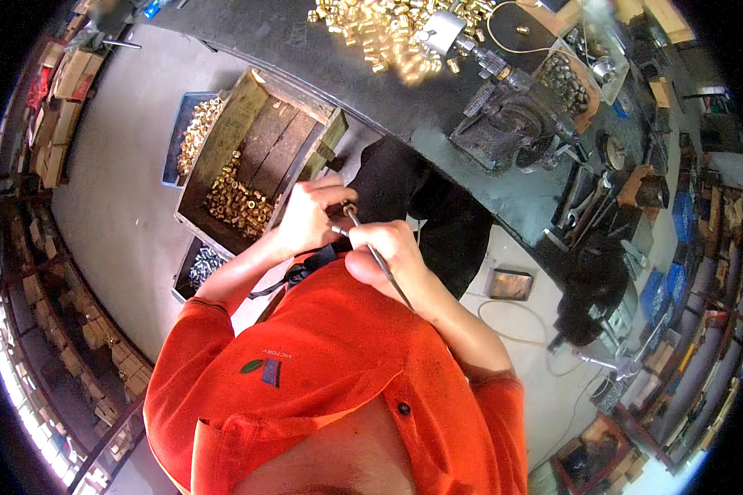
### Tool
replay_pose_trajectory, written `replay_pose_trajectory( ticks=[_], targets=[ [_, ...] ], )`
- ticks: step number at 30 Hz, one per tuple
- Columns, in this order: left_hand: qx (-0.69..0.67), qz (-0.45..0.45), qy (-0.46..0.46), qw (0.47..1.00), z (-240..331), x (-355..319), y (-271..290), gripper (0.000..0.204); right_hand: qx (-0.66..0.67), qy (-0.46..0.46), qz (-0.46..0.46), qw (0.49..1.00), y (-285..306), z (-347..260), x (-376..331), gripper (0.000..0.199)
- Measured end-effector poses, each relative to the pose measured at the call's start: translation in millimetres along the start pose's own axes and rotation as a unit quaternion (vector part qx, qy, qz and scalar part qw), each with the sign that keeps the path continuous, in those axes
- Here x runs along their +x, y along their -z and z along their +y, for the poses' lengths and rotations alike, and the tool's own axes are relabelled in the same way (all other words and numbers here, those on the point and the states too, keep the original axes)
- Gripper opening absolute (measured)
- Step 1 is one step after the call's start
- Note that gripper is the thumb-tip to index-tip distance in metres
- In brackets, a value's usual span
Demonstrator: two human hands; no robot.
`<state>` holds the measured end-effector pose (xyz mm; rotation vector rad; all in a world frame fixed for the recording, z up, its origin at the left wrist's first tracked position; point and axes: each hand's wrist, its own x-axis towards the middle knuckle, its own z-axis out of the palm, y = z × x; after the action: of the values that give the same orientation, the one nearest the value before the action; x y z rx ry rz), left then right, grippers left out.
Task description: The person repeatedly picks up brass cartridge casings from a wooden crate and uses a metal rod to clean the interior of each casing. After cleaning, the casings are placed onto a pile on the workbench. The person continues this process for the duration of the clip.
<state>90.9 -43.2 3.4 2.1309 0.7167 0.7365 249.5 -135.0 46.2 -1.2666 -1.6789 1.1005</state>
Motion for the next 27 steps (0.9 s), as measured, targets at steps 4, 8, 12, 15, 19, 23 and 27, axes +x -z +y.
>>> replay_pose_trajectory(
  ticks=[4,8,12,15,19,23,27],
  targets=[
    [-0.04,-0.01,0.021,0.999,-6,2,-4,0.022,-0.06,0.018,0.031,0.998,-2,5,1,0.026],
    [0.044,-0.013,0.083,0.996,-33,10,8,0.019,-0.044,0.016,0.053,0.998,22,-16,-26,0.03],
    [0.174,-0.04,0.067,0.982,-46,62,10,0.02,0.0,-0.034,0.095,0.995,27,-17,-38,0.033],
    [0.239,-0.043,0.037,0.969,-44,117,4,0.018,-0.016,-0.006,0.071,0.997,18,-18,-34,0.027],
    [0.293,-0.021,0.018,0.956,-34,181,5,0.021,0.006,0.005,0.069,0.998,12,-25,-30,0.025],
    [0.174,0.091,0.004,0.98,-29,198,30,0.044,-0.023,-0.006,0.093,0.995,15,-19,-39,0.024],
    [0.2,0.097,-0.002,0.975,-37,141,68,0.04,-0.014,0.002,0.094,0.995,14,-13,-39,0.022]
  ],
)
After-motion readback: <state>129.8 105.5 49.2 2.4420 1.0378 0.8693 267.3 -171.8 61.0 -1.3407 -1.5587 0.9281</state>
